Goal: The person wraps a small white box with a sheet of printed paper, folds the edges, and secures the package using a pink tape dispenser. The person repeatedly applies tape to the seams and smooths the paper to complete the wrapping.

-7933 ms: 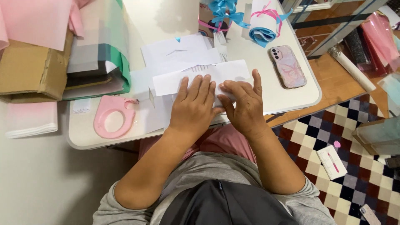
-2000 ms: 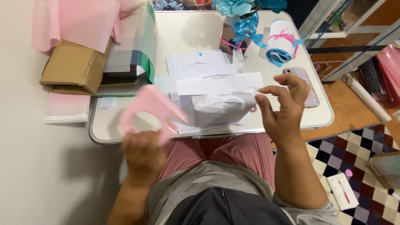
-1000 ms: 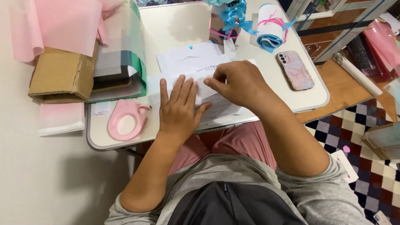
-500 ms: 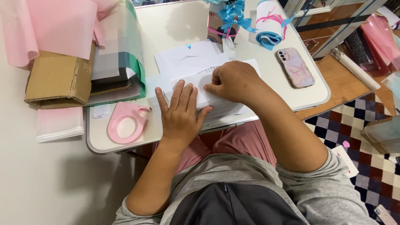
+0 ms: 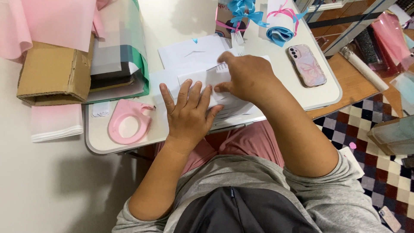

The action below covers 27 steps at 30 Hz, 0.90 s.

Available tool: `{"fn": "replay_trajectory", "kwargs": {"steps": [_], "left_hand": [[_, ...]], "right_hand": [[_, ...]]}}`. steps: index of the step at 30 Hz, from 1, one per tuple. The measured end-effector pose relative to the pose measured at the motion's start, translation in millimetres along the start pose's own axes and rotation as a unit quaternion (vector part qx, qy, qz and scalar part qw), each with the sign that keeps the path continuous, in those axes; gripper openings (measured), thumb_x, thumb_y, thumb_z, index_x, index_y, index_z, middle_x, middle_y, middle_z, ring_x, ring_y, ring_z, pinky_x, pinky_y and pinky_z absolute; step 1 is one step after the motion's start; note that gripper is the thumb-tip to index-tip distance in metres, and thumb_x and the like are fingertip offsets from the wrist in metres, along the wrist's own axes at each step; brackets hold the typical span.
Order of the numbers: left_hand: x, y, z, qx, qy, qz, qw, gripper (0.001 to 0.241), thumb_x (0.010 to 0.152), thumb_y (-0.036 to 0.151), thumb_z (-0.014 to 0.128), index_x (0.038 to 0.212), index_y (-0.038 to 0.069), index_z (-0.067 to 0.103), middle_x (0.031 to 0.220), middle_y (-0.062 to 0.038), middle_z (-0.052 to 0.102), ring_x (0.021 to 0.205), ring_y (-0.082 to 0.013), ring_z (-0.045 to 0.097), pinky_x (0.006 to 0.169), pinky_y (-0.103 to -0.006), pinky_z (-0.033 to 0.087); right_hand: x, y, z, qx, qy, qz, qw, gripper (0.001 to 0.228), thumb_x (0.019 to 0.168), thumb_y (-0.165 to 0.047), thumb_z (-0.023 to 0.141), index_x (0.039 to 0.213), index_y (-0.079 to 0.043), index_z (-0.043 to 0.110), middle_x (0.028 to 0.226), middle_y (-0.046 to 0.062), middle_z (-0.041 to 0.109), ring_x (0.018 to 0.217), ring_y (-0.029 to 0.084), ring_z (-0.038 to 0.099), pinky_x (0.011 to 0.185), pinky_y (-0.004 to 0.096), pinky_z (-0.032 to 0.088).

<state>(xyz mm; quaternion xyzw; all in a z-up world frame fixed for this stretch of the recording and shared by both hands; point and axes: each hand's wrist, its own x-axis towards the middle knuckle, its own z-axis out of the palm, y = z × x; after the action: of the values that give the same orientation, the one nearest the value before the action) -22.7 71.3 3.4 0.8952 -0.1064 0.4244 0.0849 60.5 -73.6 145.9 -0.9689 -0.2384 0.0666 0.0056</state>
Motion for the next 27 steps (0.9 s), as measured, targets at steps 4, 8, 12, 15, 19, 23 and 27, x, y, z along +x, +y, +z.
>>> {"fn": "replay_trajectory", "kwargs": {"steps": [4, 8, 12, 15, 19, 23, 27], "left_hand": [[0.6, -1.2, -1.6, 0.006, -0.01, 0.002, 1.0, 0.049, 0.098, 0.056, 0.059, 0.125, 0.017, 0.07, 0.123, -0.009, 0.062, 0.134, -0.0308, 0.048, 0.119, -0.0698, -0.005], [2.4, -1.9, -2.5, 0.009, -0.031, -0.005, 0.999, 0.049, 0.098, 0.056, 0.06, 0.127, 0.016, 0.07, 0.125, -0.008, 0.062, 0.135, -0.0298, 0.046, 0.119, -0.0693, -0.008], [8.7, -6.7, -9.2, -0.019, -0.038, -0.012, 0.999, 0.052, 0.098, 0.056, 0.061, 0.127, 0.015, 0.069, 0.125, -0.009, 0.062, 0.135, -0.0301, 0.046, 0.119, -0.0699, -0.007], [10.7, -13.4, -16.0, -0.12, -0.053, -0.013, 0.991, 0.061, 0.101, 0.056, 0.052, 0.137, 0.007, 0.058, 0.144, -0.014, 0.055, 0.143, -0.0364, 0.045, 0.119, -0.0696, 0.004], [-16.7, -33.6, 2.8, -0.216, -0.036, -0.105, 0.97, 0.104, 0.091, 0.068, 0.061, 0.156, 0.0, 0.017, 0.165, -0.023, 0.016, 0.154, -0.0418, 0.015, 0.124, -0.0586, 0.004], [-39.7, -46.4, 12.1, -0.353, -0.14, -0.245, 0.892, 0.143, 0.076, 0.053, 0.086, 0.156, 0.004, -0.022, 0.166, -0.03, 0.003, 0.152, -0.0476, 0.017, 0.124, -0.0597, 0.014], [-29.1, -46.4, 9.2, -0.361, -0.158, -0.244, 0.886, 0.151, 0.07, 0.051, 0.091, 0.155, 0.004, -0.025, 0.164, -0.033, 0.011, 0.148, -0.0535, 0.024, 0.121, -0.0653, 0.02]], "right_hand": [[-14.6, -2.5, -8.0, 0.015, 0.027, 0.023, 0.999, 0.062, 0.085, -0.039, 0.08, 0.134, -0.005, 0.062, 0.094, 0.023, 0.075, 0.087, 0.038, 0.075, 0.075, 0.051, 0.06], [-13.2, 16.5, 9.2, -0.051, 0.087, 0.021, 0.995, 0.058, 0.082, -0.036, 0.082, 0.129, -0.008, 0.064, 0.084, 0.02, 0.075, 0.074, 0.035, 0.075, 0.068, 0.043, 0.06], [-40.6, 40.9, 7.6, -0.039, 0.187, -0.049, 0.98, 0.056, 0.084, -0.026, 0.081, 0.133, -0.008, 0.062, 0.066, 0.006, 0.071, 0.066, 0.028, 0.07, 0.071, 0.038, 0.048], [-53.9, 79.6, 38.3, 0.292, 0.354, -0.063, 0.886, 0.042, 0.096, -0.011, 0.082, 0.13, -0.01, 0.058, 0.085, 0.005, 0.061, 0.07, 0.014, 0.051, 0.061, 0.028, 0.045], [-51.7, 126.5, 121.4, 0.486, 0.464, -0.1, 0.734, 0.035, 0.105, -0.021, 0.059, 0.134, -0.004, 0.05, 0.091, 0.007, 0.05, 0.084, 0.016, 0.048, 0.079, 0.028, 0.044], [-58.6, 127.6, 194.9, 0.542, 0.299, -0.081, 0.781, 0.05, 0.095, -0.027, 0.07, 0.132, 0.001, 0.055, 0.113, 0.02, 0.064, 0.106, 0.029, 0.058, 0.102, 0.046, 0.044], [-49.5, 113.7, 201.8, 0.439, 0.283, -0.108, 0.846, 0.069, 0.073, -0.027, 0.092, 0.13, -0.004, 0.061, 0.119, 0.017, 0.066, 0.114, 0.036, 0.063, 0.104, 0.049, 0.045]]}}
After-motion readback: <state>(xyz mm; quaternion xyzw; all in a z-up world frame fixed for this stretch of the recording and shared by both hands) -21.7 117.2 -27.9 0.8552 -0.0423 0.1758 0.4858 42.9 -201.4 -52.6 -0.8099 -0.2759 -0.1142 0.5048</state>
